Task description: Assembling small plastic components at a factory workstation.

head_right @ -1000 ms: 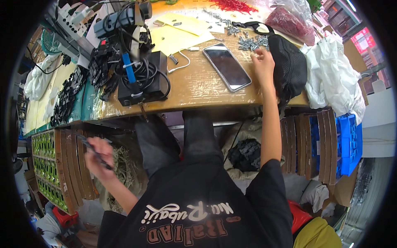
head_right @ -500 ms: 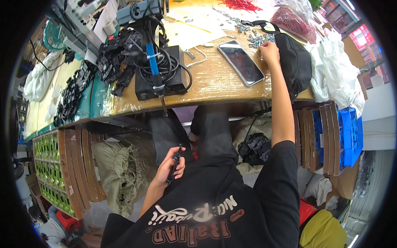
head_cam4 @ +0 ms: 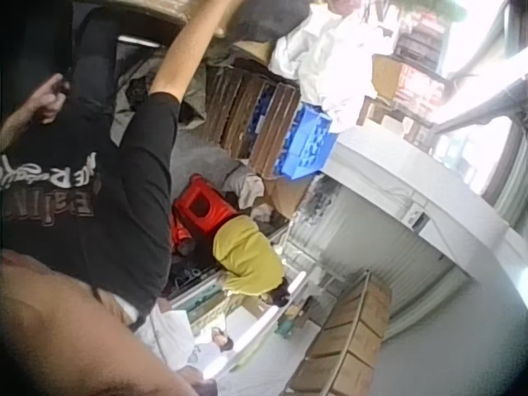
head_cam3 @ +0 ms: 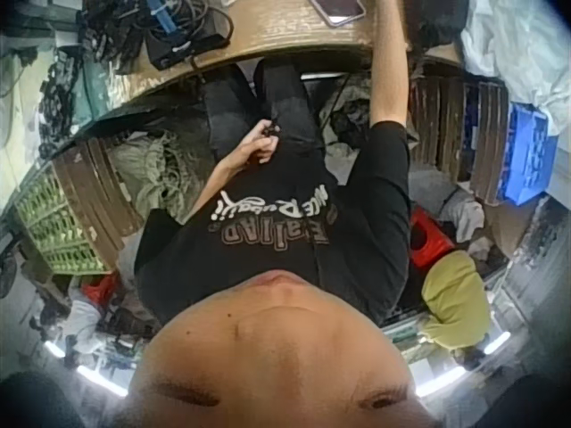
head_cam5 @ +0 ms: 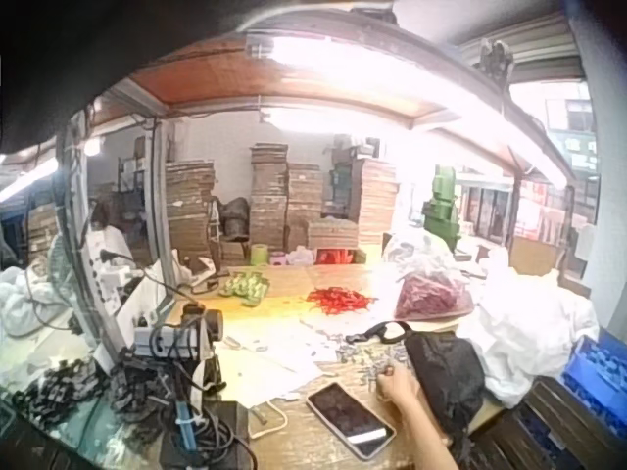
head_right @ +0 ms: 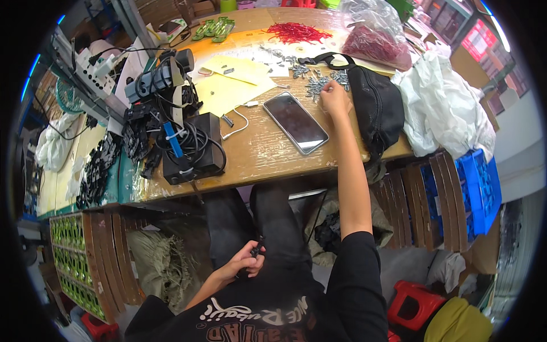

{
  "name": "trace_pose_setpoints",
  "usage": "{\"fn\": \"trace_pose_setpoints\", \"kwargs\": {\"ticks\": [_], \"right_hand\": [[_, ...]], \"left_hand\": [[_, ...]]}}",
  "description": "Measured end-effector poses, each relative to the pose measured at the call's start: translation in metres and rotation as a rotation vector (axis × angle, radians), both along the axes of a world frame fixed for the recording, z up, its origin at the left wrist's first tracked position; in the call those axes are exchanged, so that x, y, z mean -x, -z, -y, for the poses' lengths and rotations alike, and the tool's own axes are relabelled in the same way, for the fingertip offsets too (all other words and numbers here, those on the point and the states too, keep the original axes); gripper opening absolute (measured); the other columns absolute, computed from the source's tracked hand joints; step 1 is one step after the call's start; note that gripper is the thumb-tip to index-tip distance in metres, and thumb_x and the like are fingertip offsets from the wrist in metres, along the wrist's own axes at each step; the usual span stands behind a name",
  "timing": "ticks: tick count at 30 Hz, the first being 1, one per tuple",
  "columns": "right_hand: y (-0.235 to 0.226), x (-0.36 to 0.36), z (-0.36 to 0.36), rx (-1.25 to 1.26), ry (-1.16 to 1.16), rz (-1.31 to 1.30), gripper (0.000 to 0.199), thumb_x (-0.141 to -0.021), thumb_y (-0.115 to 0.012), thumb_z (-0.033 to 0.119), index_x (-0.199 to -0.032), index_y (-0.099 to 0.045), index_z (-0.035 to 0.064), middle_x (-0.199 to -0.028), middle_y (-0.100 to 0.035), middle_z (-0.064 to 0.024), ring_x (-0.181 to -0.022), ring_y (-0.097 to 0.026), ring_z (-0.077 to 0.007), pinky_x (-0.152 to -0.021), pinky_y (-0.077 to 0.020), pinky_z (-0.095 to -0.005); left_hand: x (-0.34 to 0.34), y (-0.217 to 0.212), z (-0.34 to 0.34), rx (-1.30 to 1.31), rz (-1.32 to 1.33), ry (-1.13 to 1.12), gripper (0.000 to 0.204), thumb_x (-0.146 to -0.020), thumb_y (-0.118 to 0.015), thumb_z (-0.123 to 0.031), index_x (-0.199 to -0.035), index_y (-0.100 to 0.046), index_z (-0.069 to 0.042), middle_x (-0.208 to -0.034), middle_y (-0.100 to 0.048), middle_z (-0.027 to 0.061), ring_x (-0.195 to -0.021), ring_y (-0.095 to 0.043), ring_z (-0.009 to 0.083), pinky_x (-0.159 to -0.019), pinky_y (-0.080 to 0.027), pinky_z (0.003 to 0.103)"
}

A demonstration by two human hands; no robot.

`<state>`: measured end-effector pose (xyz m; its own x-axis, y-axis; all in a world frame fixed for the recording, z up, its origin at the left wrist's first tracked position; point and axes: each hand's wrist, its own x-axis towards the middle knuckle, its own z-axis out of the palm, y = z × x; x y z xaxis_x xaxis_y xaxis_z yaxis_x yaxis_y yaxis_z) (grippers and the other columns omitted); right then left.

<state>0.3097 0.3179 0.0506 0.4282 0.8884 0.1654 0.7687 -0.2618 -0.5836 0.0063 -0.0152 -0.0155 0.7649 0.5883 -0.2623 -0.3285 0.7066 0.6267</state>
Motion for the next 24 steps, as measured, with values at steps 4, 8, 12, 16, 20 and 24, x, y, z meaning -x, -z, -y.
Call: {"fn": "trace_pose_setpoints", "kwargs": {"ticks": [4,8,12,16,20,24], "right_hand": [[0.001,-0.008,-0.003,0.050,-0.017,-0.009,0.018,-0.067,-0.059,0.030,-0.083,-0.062,0.0203,-0.081,-0.063,0.0000,-0.081,-0.060,-0.0204,-0.070,-0.0445,-0.0337],[0.004,-0.009,-0.001,0.015,-0.032,-0.072,0.018,-0.067,-0.059,0.029,-0.081,-0.063,0.0193,-0.084,-0.064,0.0000,-0.083,-0.060,-0.0199,-0.072,-0.0444,-0.0327],[0.002,-0.009,0.000,0.000,-0.078,-0.087,0.020,-0.067,-0.061,0.031,-0.081,-0.063,0.0171,-0.086,-0.064,-0.0008,-0.083,-0.060,-0.0205,-0.072,-0.0445,-0.0326],[0.007,-0.018,-0.004,0.000,-0.126,-0.126,0.028,-0.065,-0.063,0.037,-0.086,-0.062,0.0174,-0.089,-0.064,-0.0019,-0.085,-0.059,-0.0221,-0.075,-0.0430,-0.0327],[0.028,-0.048,-0.010,-0.094,-0.365,-0.341,0.027,-0.066,-0.067,0.024,-0.090,-0.061,0.0118,-0.075,-0.058,0.0012,-0.068,-0.053,-0.0112,-0.064,-0.0397,-0.0258],[0.018,-0.028,0.004,-0.115,-0.514,-0.264,0.027,-0.066,-0.067,0.016,-0.091,-0.063,0.0109,-0.068,-0.056,0.0023,-0.062,-0.051,-0.0088,-0.058,-0.0385,-0.0236]], "left_hand": [[-0.024,0.001,0.003,0.077,0.052,-0.143,0.026,-0.086,-0.041,-0.017,-0.109,-0.032,-0.009,-0.065,-0.033,0.0003,-0.052,-0.031,0.0071,-0.048,-0.034,0.021],[-0.038,0.004,0.015,0.110,0.047,-0.233,0.026,-0.087,-0.040,-0.021,-0.109,-0.034,-0.007,-0.066,-0.034,0.0007,-0.052,-0.032,0.0071,-0.049,-0.036,0.021],[-0.051,0.002,0.033,0.108,0.057,-0.292,0.029,-0.087,-0.040,-0.026,-0.108,-0.034,-0.006,-0.067,-0.037,0.0028,-0.052,-0.036,0.0080,-0.050,-0.039,0.022],[-0.046,-0.005,0.053,0.106,0.030,-0.347,0.042,-0.088,-0.033,-0.034,-0.116,-0.033,-0.003,-0.078,-0.049,0.0099,-0.056,-0.045,0.0113,-0.053,-0.042,0.025],[-0.028,0.001,0.063,0.080,-0.049,-0.365,0.051,-0.087,-0.028,-0.036,-0.126,-0.029,-0.002,-0.088,-0.053,0.0126,-0.061,-0.051,0.0145,-0.056,-0.046,0.028],[-0.008,0.000,0.068,0.139,-0.104,-0.418,0.054,-0.086,-0.027,-0.032,-0.131,-0.025,-0.001,-0.093,-0.052,0.0112,-0.065,-0.054,0.0156,-0.058,-0.050,0.030]]}}
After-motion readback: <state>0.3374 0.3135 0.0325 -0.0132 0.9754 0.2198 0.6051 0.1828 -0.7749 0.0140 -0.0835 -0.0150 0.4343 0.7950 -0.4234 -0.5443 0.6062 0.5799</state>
